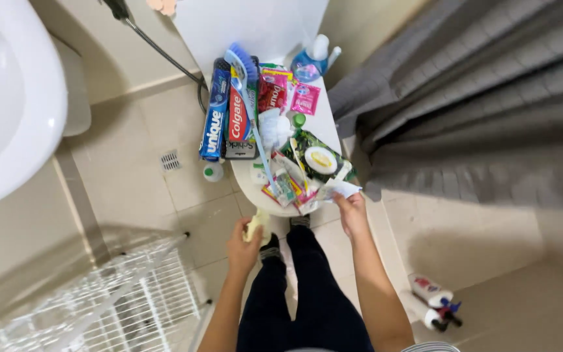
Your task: The person organizes various toiletries from a sink into a wire basket, then wipes the sink basin with a cloth. They proceed to fill a small white bowl with water from a bucket, add a powdered substance from a sachet, and stir the mixture with their hand.
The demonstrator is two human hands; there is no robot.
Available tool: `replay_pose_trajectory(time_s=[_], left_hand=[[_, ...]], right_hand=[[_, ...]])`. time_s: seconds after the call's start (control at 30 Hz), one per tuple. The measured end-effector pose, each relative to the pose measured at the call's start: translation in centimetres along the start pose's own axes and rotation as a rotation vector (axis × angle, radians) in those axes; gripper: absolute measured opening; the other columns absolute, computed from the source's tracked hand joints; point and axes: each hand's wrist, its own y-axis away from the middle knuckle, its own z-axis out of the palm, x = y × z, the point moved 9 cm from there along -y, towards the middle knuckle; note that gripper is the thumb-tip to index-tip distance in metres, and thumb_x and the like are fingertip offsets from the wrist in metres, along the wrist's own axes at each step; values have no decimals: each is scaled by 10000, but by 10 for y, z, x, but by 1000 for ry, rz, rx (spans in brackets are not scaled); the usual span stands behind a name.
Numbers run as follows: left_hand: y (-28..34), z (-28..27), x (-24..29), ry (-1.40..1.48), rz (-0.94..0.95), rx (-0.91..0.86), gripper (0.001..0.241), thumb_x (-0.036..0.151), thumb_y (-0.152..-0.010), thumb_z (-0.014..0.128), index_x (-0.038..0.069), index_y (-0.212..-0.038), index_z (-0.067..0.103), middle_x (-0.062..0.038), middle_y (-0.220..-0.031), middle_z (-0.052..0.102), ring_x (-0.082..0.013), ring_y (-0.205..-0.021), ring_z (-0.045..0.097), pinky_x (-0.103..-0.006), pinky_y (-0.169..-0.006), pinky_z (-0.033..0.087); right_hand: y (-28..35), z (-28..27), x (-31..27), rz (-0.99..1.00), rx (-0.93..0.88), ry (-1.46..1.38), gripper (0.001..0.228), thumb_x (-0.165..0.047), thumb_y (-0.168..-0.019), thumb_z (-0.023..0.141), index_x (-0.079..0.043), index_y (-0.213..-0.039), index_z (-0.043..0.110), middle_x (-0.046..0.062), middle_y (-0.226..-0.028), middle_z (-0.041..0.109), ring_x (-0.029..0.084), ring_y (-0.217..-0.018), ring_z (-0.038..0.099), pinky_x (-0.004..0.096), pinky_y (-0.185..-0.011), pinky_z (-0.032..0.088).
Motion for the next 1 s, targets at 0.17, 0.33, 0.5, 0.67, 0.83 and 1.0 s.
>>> replay_pose_trajectory(time_s=[0.17, 0.33, 0.5, 0.67, 0.83, 1.0], left_hand=[[44, 0, 108, -66, 64, -224, 461, 345, -851, 774, 164, -1252, 635, -129, -887, 752, -242, -801, 736, -367, -734, 570], [101, 37, 161, -145, 340, -432, 388, 349, -897, 744, 193, -1252, 713, -145, -996, 772, -286, -872, 750, -379, -754, 574], [166, 89, 221, -313, 352, -654, 400, 327, -869, 751, 159, -1231, 743, -177, -942, 751, -340, -797, 731, -410, -739, 566], [204, 159, 228, -274, 427, -697, 356, 325, -842, 786, 104, -1120, 775, -165, -958, 769, -322, -873, 758, -383, -780, 581], [237, 248, 260, -232, 467, -702, 307, 304, -845, 791, 107, -1081, 791, -154, -987, 779, -306, -920, 766, -365, -797, 583], [250, 336, 296, -125, 396, -631, 242, 282, -852, 771, 127, -1037, 797, -136, -849, 776, -249, -767, 777, -350, -703, 582]], right_hand=[[101, 9, -7, -28, 62, 143, 277, 46, -901, 650, -26, -1168, 646, 51, -1109, 724, 145, -1014, 675, 318, -925, 532], [190, 5, -37, -118, 24, 144, 162, 34, -938, 662, -18, -1089, 638, 25, -1048, 714, 99, -971, 649, 275, -885, 525], [246, -21, -86, -166, 45, 133, 185, 26, -936, 666, -30, -1109, 635, -4, -990, 669, 83, -928, 617, 263, -837, 506], [278, -69, -150, -195, 94, 138, 174, 8, -924, 653, -34, -1092, 646, 8, -991, 704, 88, -915, 647, 263, -827, 526], [276, -165, -192, -235, 133, 342, 196, 0, -918, 683, -29, -1111, 670, 10, -980, 686, 86, -903, 618, 265, -799, 509], [244, -235, -256, -186, 36, 373, 214, -9, -899, 687, -50, -1106, 651, -15, -1005, 686, 63, -928, 616, 245, -826, 522]])
